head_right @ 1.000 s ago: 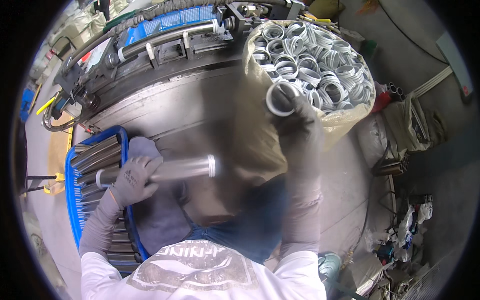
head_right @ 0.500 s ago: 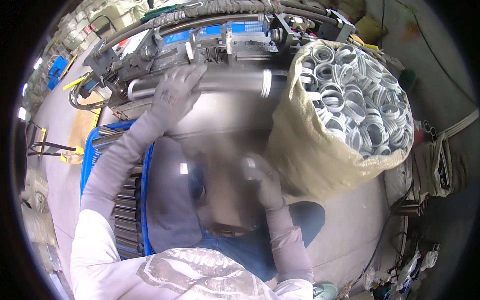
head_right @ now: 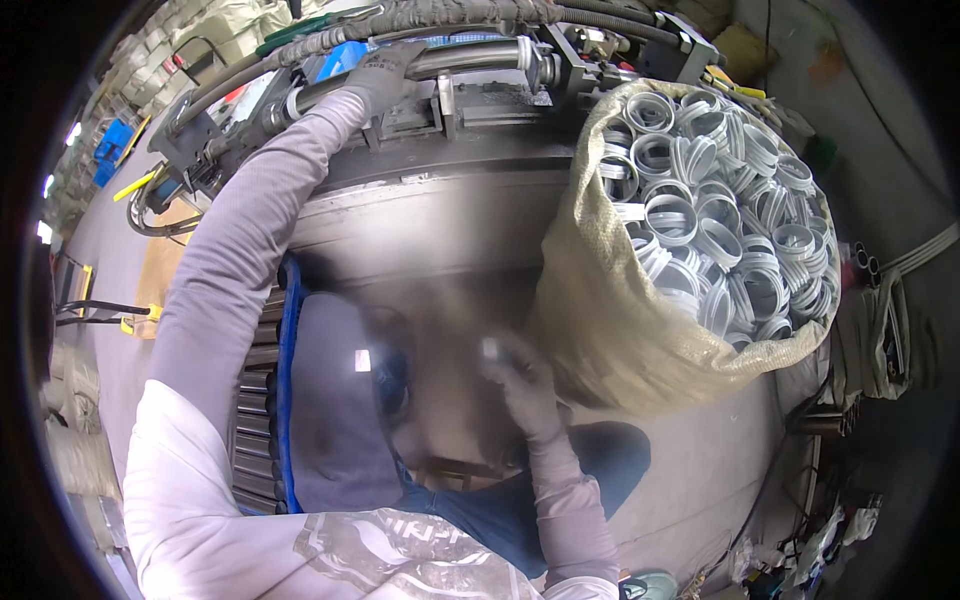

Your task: The person fits rings onto the ends of metal tubes by hand and loads each tube into a machine.

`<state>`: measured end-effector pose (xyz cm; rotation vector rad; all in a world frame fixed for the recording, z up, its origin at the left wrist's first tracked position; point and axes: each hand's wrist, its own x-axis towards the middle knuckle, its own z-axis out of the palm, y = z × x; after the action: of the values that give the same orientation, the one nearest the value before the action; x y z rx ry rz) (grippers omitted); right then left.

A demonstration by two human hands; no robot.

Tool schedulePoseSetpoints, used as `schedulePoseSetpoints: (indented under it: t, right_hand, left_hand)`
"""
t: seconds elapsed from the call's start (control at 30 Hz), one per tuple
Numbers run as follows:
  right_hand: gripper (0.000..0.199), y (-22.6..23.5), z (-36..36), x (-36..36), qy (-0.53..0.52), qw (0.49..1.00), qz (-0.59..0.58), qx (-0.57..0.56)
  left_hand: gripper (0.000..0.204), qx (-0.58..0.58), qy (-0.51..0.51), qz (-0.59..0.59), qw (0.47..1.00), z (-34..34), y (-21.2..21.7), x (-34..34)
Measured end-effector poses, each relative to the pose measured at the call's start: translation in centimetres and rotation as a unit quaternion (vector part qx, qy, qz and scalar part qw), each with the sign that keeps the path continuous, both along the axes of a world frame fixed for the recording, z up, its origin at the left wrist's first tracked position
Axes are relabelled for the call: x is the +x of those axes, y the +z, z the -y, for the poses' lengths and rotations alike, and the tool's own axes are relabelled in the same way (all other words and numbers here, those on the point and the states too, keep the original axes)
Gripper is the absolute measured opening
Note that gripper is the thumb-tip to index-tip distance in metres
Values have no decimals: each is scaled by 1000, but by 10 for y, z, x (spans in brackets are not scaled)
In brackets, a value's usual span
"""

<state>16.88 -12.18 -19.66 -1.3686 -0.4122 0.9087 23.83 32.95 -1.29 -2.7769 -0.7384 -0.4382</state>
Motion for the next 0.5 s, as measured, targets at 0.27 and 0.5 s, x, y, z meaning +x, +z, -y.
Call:
schedulePoseSetpoints:
  t: [0.27,0.5]
  right_hand:
    - [52,-1,-9,-4,27,1000,12,-10]
    - [65,20,10,-2,67,997,25,38]
  left_hand:
    - [68,92,-126,19,988,14,-27,-84]
    - [39,-137,-28,-21,990,-18,-107,-378]
